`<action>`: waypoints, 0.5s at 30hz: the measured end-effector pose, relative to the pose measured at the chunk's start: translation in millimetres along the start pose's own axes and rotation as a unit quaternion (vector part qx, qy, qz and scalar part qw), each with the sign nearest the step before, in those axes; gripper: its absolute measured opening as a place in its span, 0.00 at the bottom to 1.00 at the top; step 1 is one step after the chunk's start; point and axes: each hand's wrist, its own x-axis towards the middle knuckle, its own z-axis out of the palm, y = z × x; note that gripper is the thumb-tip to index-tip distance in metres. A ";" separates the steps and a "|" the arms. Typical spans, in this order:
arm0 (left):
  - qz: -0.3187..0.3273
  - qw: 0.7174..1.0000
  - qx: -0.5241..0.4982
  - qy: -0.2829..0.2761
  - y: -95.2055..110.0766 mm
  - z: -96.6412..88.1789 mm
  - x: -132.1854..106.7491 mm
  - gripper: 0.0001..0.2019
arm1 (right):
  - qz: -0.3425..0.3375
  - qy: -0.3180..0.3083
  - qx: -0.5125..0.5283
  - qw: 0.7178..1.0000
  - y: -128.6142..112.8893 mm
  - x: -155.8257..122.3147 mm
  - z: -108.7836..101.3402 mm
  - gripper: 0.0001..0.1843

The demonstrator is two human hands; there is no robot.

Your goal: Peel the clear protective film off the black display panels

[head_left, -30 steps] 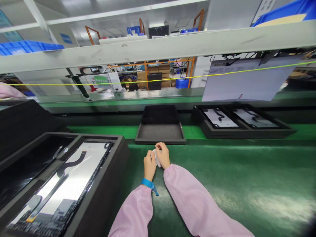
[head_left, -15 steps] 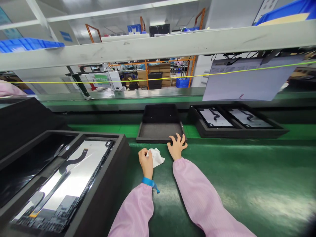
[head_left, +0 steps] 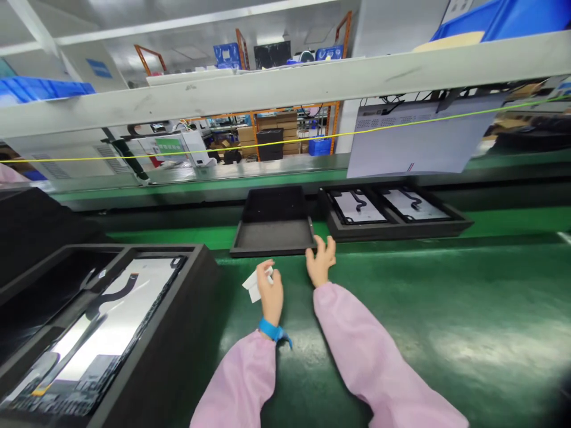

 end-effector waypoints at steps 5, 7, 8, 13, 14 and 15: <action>-0.011 0.979 -0.030 -0.202 33.5 110.0 -9.4 0.12 | 0.181 0.150 -0.019 0.972 114.1 89.4 -101.4 0.26; -0.036 0.977 -0.011 -0.210 38.7 150.4 -1.7 0.15 | 0.203 0.177 -0.022 0.963 159.7 120.0 -141.2 0.26; -0.045 0.978 0.001 -0.201 39.3 166.7 3.1 0.17 | 0.207 0.188 -0.023 0.960 179.3 132.8 -157.2 0.26; -0.042 0.989 0.042 -0.134 30.0 211.2 18.4 0.23 | 0.231 0.214 -0.052 0.948 242.4 190.7 -192.5 0.25; -0.042 0.990 0.047 -0.124 27.2 215.1 19.0 0.24 | 0.236 0.209 -0.060 0.947 250.0 202.9 -193.8 0.24; -0.045 0.991 0.052 -0.116 24.8 218.1 19.3 0.25 | 0.241 0.201 -0.067 0.947 256.9 214.9 -194.6 0.23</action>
